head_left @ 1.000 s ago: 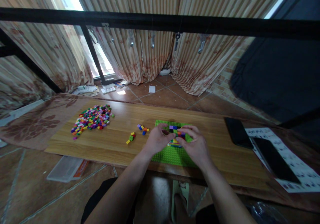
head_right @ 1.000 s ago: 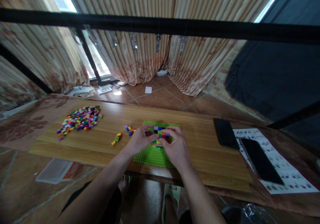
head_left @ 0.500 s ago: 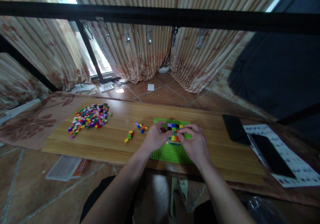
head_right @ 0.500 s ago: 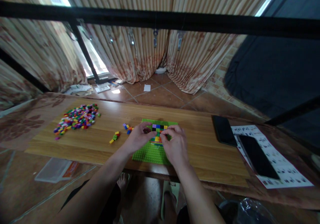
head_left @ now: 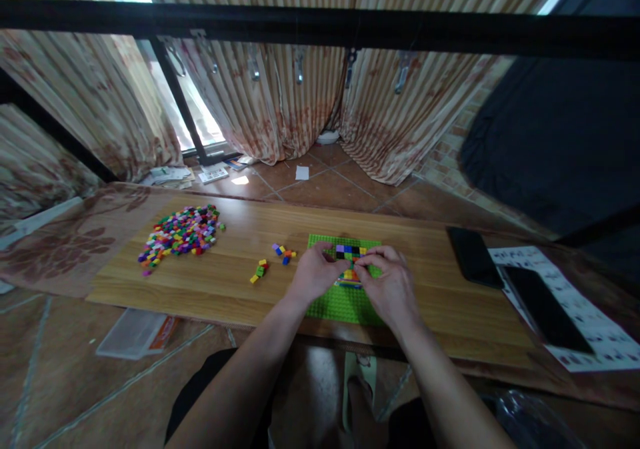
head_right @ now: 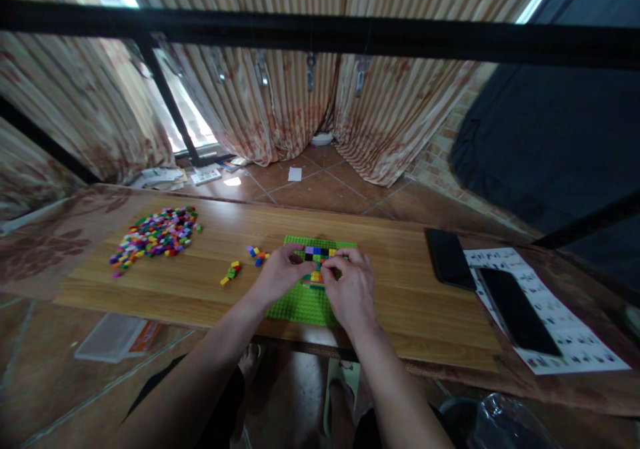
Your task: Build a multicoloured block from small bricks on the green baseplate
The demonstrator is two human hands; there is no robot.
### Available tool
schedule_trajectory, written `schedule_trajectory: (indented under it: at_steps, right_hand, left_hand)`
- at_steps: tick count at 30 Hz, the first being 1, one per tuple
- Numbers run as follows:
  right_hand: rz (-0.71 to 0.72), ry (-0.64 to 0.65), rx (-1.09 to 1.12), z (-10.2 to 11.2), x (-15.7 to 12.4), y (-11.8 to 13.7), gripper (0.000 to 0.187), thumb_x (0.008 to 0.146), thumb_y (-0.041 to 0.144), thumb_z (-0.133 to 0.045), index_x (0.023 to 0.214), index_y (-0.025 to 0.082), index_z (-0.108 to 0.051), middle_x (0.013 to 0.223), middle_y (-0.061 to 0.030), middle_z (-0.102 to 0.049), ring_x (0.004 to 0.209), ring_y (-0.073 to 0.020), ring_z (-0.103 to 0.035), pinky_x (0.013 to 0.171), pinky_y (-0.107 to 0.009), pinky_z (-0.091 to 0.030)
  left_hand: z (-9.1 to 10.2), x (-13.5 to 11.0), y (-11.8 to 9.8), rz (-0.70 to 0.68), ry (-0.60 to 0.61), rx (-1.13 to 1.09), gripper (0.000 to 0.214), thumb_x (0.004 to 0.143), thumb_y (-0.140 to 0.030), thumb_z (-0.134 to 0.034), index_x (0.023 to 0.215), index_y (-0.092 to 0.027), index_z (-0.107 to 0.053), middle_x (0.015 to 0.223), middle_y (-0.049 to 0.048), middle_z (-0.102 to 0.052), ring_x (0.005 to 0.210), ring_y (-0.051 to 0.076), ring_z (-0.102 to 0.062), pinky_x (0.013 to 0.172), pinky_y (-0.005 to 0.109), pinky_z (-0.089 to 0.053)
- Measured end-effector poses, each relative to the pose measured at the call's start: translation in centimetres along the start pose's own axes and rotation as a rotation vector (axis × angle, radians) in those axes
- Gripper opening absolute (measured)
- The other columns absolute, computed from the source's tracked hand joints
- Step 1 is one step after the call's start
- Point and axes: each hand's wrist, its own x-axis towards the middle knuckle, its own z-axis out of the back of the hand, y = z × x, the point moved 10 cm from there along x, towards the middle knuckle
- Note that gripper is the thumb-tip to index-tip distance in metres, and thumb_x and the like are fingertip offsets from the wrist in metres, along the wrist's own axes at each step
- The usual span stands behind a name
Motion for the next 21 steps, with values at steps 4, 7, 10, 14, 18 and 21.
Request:
schedule_trajectory:
  at_steps: [4, 7, 10, 14, 18, 21]
  right_hand:
    - [-0.002, 0.005, 0.019, 0.0, 0.0, -0.1, 0.012, 0.078, 0.024, -0.061, 0.073, 0.024, -0.073, 0.091, -0.0061, -0.062, 0.09, -0.0236, -0.057, 0.083, -0.041, -0.045]
    - [-0.029, -0.003, 0.081, 0.3, 0.1, -0.6, 0.013, 0.078, 0.028, -0.061, 0.072, 0.024, -0.072, 0.09, -0.0056, -0.063, 0.088, -0.0227, -0.058, 0.082, -0.04, -0.046]
    - [-0.087, -0.067, 0.152, 1.3, 0.4, -1.8, 0.015, 0.078, 0.034, -0.062, 0.072, 0.023, -0.071, 0.085, -0.0052, -0.064, 0.083, -0.0215, -0.06, 0.079, -0.038, -0.046]
    - [-0.18, -0.16, 0.21, 2.6, 0.5, -3.3, 0.019, 0.078, 0.037, -0.061, 0.071, 0.021, -0.069, 0.078, -0.0044, -0.066, 0.073, -0.0195, -0.059, 0.068, -0.033, -0.046]
    - [-0.236, -0.217, 0.259, 3.3, 0.4, -3.4, 0.019, 0.079, 0.036, -0.062, 0.074, 0.02, -0.069, 0.077, -0.0043, -0.067, 0.069, -0.0181, -0.059, 0.065, -0.032, -0.046]
    - [-0.2, -0.252, 0.278, 3.6, 0.2, -2.1, 0.018, 0.081, 0.036, -0.062, 0.075, 0.021, -0.068, 0.077, -0.0034, -0.066, 0.07, -0.0182, -0.059, 0.066, -0.032, -0.046]
  left_hand:
    - [-0.1, 0.0, -0.1, 0.01, -0.011, -0.018, 0.051, 0.065, -0.031, -0.072, 0.111, -0.011, -0.062, 0.07, -0.0004, -0.063, 0.058, 0.013, -0.056, 0.051, 0.022, -0.037]
    - [-0.1, 0.0, 0.4, 0.026, -0.022, -0.06, 0.053, 0.063, -0.03, -0.074, 0.111, -0.011, -0.062, 0.068, -0.0012, -0.062, 0.058, 0.012, -0.055, 0.051, 0.022, -0.037]
    - [-0.2, 0.1, 0.8, 0.021, -0.007, -0.13, 0.056, 0.061, -0.033, -0.077, 0.11, -0.011, -0.062, 0.067, -0.0019, -0.061, 0.057, 0.011, -0.054, 0.051, 0.022, -0.036]
    - [0.2, 0.3, 0.8, 0.003, 0.018, -0.21, 0.06, 0.066, -0.043, -0.075, 0.113, -0.009, -0.06, 0.064, -0.0019, -0.059, 0.055, 0.01, -0.052, 0.051, 0.021, -0.037]
    - [3.4, 0.8, 0.6, -0.011, -0.101, -0.233, 0.051, 0.072, -0.042, -0.069, 0.109, -0.008, -0.062, 0.063, -0.0014, -0.058, 0.055, 0.009, -0.051, 0.053, 0.021, -0.038]
    - [7.3, 1.3, 1.3, -0.011, -0.233, -0.254, 0.042, 0.074, -0.036, -0.065, 0.106, -0.009, -0.063, 0.064, -0.001, -0.058, 0.055, 0.009, -0.051, 0.052, 0.02, -0.039]
